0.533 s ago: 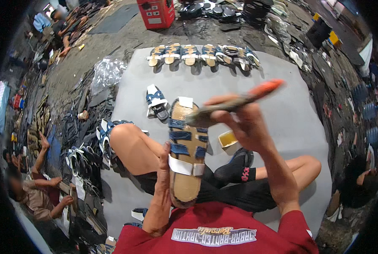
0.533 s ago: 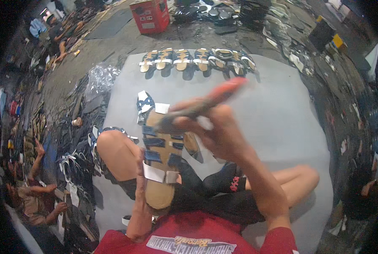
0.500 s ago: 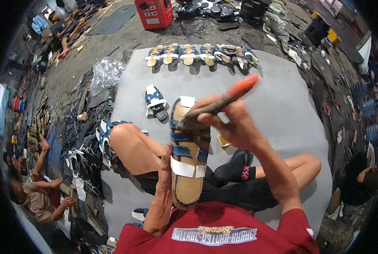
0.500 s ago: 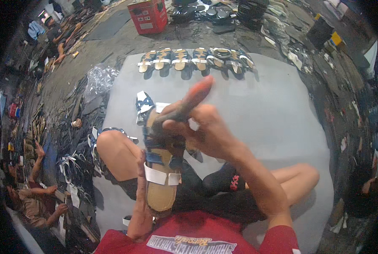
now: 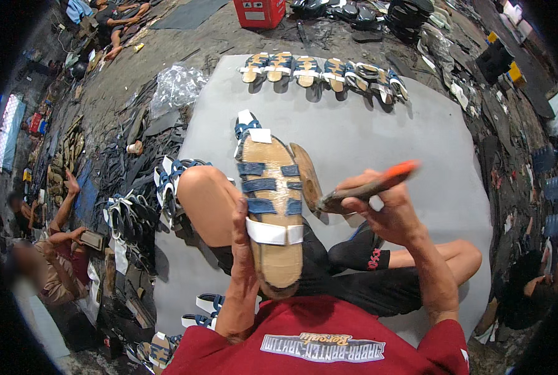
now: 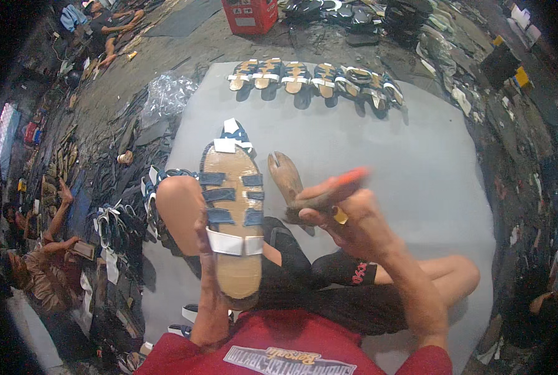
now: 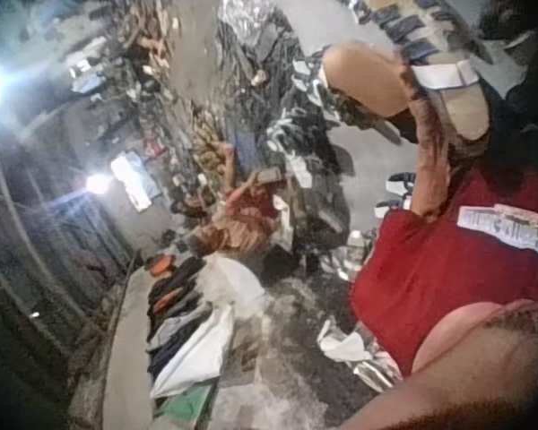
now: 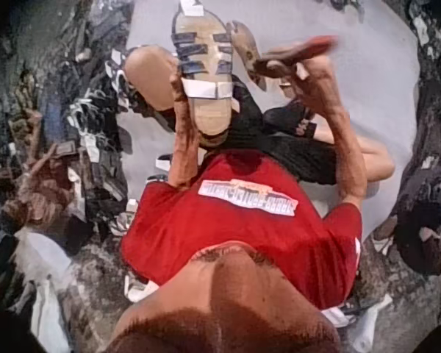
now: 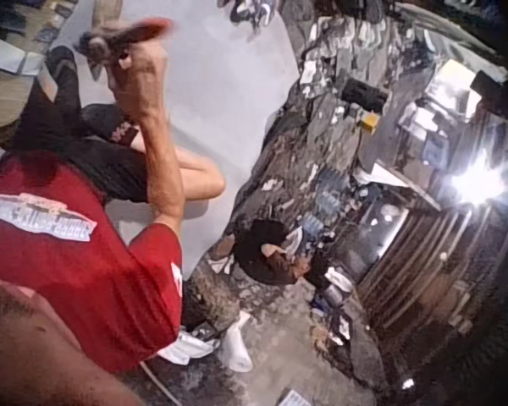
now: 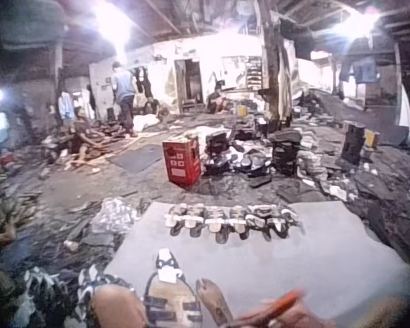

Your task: The person sits on the floor and applies glue to the soles of sandals using a brush. They handle each sandal one at a time, dip the brush into a container of glue, and spread it across the sole before placing the sandal down.

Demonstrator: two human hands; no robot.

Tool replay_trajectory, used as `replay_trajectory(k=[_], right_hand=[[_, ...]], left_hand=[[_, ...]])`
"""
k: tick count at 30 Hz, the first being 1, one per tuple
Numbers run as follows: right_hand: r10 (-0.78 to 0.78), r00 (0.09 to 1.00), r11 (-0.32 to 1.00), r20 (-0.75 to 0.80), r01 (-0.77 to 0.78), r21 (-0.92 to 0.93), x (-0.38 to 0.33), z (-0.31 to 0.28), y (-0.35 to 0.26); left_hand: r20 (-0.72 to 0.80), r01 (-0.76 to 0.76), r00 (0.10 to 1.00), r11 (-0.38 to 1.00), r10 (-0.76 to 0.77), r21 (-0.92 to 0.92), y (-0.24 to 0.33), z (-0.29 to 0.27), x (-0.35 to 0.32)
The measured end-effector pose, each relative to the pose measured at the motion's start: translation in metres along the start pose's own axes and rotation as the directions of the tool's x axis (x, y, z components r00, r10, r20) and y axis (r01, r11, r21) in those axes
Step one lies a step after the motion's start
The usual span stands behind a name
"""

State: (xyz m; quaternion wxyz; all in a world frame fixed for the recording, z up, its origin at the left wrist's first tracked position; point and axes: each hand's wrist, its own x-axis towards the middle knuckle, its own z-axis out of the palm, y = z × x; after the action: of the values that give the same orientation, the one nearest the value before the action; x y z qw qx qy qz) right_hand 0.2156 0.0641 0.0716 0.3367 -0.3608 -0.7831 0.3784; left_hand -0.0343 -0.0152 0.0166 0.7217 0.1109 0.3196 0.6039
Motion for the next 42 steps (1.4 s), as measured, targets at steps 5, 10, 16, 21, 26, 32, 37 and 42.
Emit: replay_trajectory(k=[5,10,16,21,26,32,37,42], right_hand=[[-0.306,0.95,0.939,-0.059,0.312,0.148,0.033,0.036,-0.033],[-0.153,0.988,0.986,-0.011,0.152,-0.073,-0.007,0.03,0.007],[-0.108,0.978,0.963,-0.176,0.147,0.224,0.0,0.02,-0.017],[-0.101,0.994,0.989,0.032,0.097,0.114,-0.006,0.031,-0.007],[-0.159,0.978,0.98,-0.138,0.173,0.098,-0.001,-0.001,-0.01],[-0.068,0.989,0.975,-0.131,0.094,0.201,0.03,0.029,-0.001],[0.092,0.996,0.988,0.014,-0.093,0.122,-0.004,0.023,0.015],[0.164,0.978,0.926,-0.131,-0.106,0.363,0.006,-0.002,-0.016]], left_hand=[[-0.044,-0.153,0.983,0.933,0.176,0.326,-0.028,0.007,-0.005],[-0.127,-0.021,0.991,0.995,0.033,0.093,-0.002,0.005,0.0],[-0.192,-0.076,0.975,0.977,0.115,0.198,-0.004,0.012,-0.003],[-0.012,-0.161,0.986,0.97,0.166,0.184,0.0,0.002,-0.001],[-0.08,-0.129,0.988,0.989,0.135,0.07,-0.007,0.001,0.001],[-0.089,0.159,0.983,0.987,-0.158,0.007,-0.019,0.005,-0.008],[0.028,0.006,1.0,0.995,-0.003,-0.096,-0.003,-0.007,-0.003],[-0.061,-0.072,0.995,0.991,0.079,0.113,0.003,-0.001,0.006]])
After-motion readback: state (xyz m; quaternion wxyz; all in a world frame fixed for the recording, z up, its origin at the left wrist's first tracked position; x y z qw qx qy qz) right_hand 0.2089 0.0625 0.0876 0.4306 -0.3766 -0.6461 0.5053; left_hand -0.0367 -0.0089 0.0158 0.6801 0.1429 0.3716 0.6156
